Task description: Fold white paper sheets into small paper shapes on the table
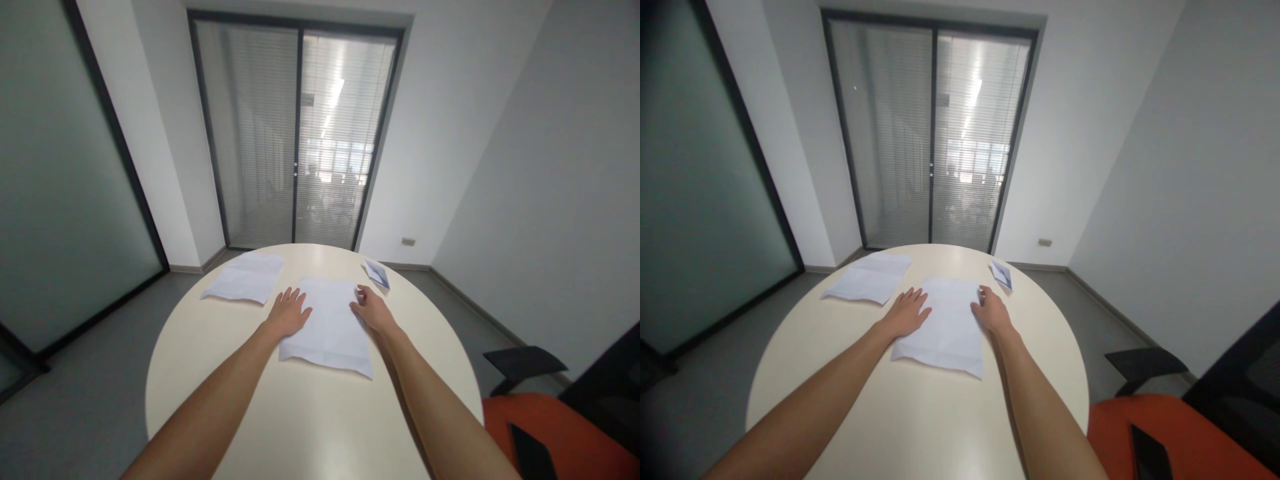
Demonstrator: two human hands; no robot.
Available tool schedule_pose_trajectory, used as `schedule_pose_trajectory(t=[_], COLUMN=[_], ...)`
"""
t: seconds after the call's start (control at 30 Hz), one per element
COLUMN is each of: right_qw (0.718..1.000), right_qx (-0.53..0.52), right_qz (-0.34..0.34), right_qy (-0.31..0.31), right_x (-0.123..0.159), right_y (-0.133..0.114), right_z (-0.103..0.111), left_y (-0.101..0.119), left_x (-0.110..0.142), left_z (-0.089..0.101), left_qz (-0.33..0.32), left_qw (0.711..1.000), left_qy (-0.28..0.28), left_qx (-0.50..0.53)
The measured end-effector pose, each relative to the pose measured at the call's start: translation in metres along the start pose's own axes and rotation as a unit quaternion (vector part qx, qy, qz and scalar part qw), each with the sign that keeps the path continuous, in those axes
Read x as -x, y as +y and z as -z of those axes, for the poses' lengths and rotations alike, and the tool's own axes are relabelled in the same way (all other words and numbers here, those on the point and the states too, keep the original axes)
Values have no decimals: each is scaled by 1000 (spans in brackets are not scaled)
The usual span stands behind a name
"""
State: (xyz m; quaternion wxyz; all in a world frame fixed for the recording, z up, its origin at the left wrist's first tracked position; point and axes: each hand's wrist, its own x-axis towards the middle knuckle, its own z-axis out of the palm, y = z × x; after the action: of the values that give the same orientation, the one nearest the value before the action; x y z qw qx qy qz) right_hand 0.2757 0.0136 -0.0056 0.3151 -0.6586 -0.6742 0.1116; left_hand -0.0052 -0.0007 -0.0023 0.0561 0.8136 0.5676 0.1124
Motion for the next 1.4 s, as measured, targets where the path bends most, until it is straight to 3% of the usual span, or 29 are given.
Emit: schedule_pose_trajectory(t=[0.13,0.37,0.63,0.83,1.03,1.1,1.17,1.3,1.4], right_qw=[997,986,944,906,902,902,898,884,879], right_qx=[-68,-157,-315,-384,-411,-419,-432,-462,-471], right_qz=[-21,-56,-95,-167,-100,-69,-42,4,34], right_qy=[29,27,11,62,85,80,75,73,62], right_x=[-4,-10,-13,-10,-10,-9,-7,-2,-1], right_y=[4,10,14,0,-6,-8,-12,-22,-26], right_z=[-3,-8,-6,6,19,22,26,31,32], left_y=[0,1,-4,-8,-6,-5,-4,-2,-2], left_x=[0,0,-5,-9,-15,-19,-24,-28,-25], left_z=[0,-1,-1,0,3,2,3,15,29], left_qz=[3,5,-4,57,113,120,124,145,105], left_qw=[1000,1000,994,985,964,946,909,768,709], left_qy=[-2,17,106,158,185,179,162,116,103], left_qx=[2,-5,5,39,157,241,365,613,689])
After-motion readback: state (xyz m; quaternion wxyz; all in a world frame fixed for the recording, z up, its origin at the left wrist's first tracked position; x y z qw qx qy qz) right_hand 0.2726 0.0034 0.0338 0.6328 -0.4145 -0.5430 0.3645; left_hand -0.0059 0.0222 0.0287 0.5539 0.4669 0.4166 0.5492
